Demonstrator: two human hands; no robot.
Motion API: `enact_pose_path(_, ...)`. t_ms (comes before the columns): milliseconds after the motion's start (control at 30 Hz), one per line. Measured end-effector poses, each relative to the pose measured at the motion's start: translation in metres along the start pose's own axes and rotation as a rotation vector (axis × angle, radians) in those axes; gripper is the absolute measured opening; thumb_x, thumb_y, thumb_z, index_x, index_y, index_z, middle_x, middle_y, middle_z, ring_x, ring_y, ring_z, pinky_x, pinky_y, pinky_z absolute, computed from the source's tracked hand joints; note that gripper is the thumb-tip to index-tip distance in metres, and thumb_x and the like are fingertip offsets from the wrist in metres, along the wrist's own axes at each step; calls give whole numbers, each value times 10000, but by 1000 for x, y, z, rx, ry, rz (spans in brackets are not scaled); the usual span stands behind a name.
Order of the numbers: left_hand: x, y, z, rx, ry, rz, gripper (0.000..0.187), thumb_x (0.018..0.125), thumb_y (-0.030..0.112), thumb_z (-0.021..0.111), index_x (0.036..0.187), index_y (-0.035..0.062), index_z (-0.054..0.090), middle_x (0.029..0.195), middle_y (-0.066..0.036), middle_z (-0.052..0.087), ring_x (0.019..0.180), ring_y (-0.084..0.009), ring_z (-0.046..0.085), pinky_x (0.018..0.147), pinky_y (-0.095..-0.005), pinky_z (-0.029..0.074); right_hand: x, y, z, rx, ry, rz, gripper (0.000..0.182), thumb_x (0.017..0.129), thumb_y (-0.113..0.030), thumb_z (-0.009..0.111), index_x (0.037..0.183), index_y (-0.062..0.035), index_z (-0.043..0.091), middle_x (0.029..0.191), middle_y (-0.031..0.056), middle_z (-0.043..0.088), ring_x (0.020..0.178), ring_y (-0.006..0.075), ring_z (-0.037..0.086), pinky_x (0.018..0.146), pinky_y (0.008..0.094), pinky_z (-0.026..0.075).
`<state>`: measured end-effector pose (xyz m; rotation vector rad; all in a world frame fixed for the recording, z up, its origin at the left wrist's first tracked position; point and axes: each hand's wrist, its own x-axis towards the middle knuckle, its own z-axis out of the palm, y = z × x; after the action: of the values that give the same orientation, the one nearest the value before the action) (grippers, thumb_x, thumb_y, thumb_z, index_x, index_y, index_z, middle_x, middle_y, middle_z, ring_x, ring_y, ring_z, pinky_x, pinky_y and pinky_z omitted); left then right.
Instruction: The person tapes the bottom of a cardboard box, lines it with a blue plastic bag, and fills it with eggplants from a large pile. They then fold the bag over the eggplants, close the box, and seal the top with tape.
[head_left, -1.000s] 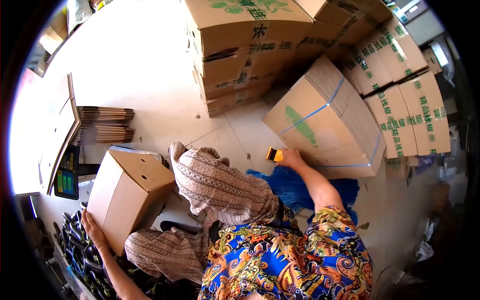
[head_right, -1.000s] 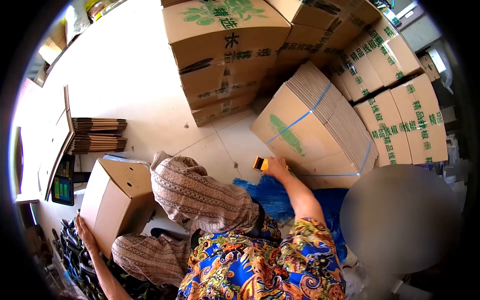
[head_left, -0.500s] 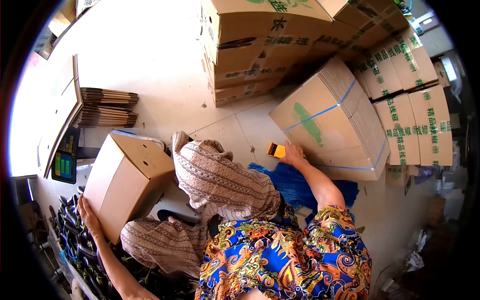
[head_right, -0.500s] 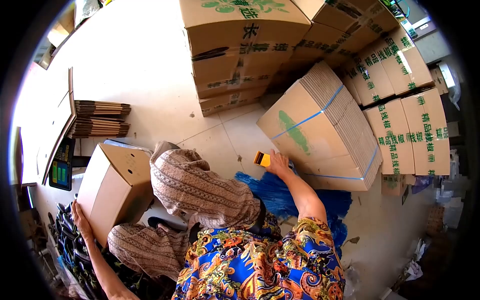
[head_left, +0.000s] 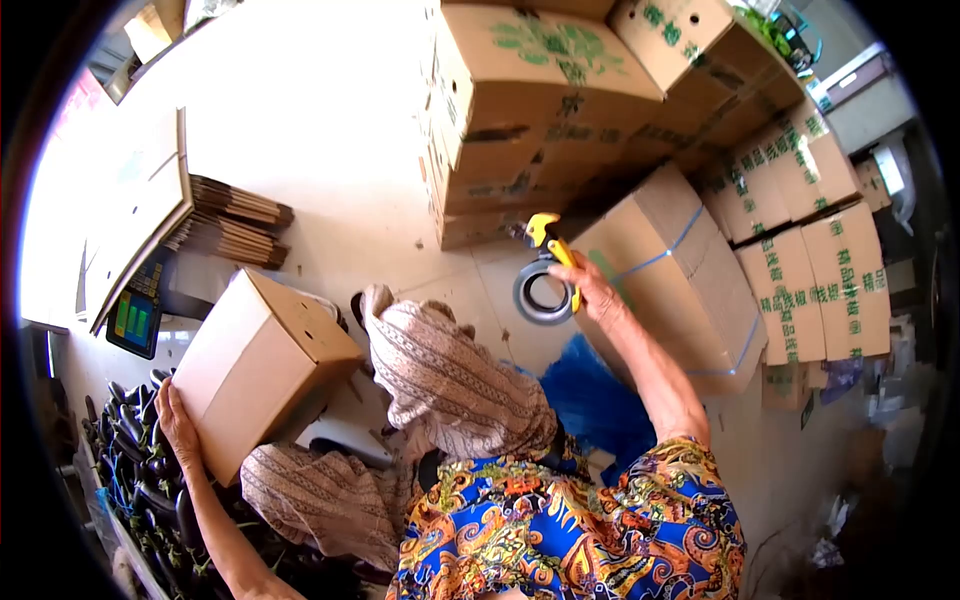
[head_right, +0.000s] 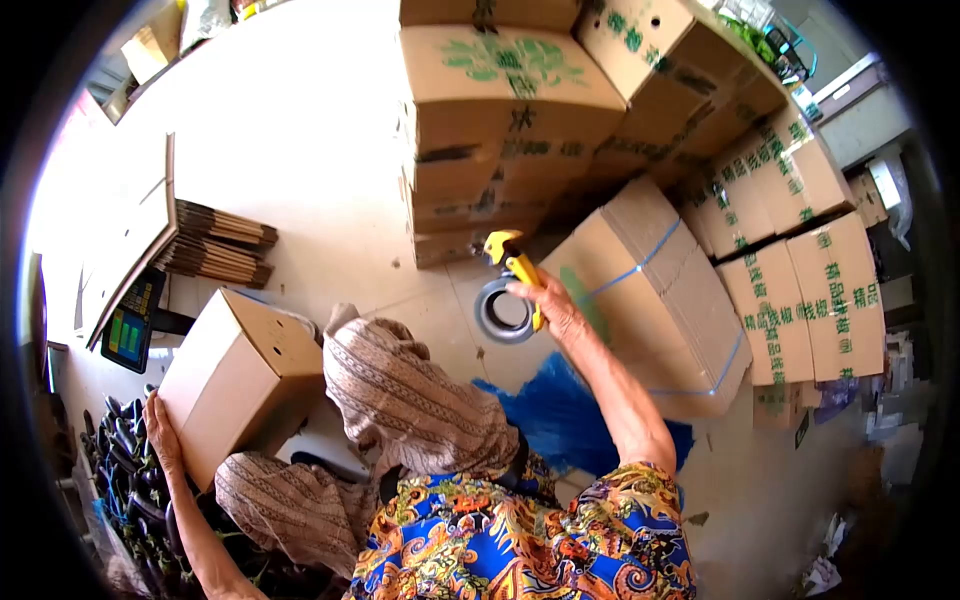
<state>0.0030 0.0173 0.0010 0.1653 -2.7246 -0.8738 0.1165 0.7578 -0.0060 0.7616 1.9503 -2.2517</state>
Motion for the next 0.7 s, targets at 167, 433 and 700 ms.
enact_pose_path(167,0,9,6,-46,33,23,363,1022,305,487,1194,13,617,1118,-144,597,1072,-287,571,959,-358,433,-28,-58,65,393,-274,-171,582,748,-236,786,1243,-46,545,1021,23,624,942,125,601,855,280,515)
enact_pose_path(433,-12,19,12,-98,78,75,309,1018,236,489,1151,-5,628,1123,-152,603,1081,-298,562,971,-355,423,-32,-141,160,176,-440,-299,410,773,-171,719,1125,-52,545,927,-6,566,780,71,552,705,213,488)
enact_pose_path(700,-14,53,9,-99,105,75,265,1000,202,509,1118,-5,624,1070,-150,583,1036,-297,557,934,-363,427,-3,-153,250,92,-638,-265,471,786,-164,708,1200,-31,527,897,5,562,789,83,562,703,232,506)
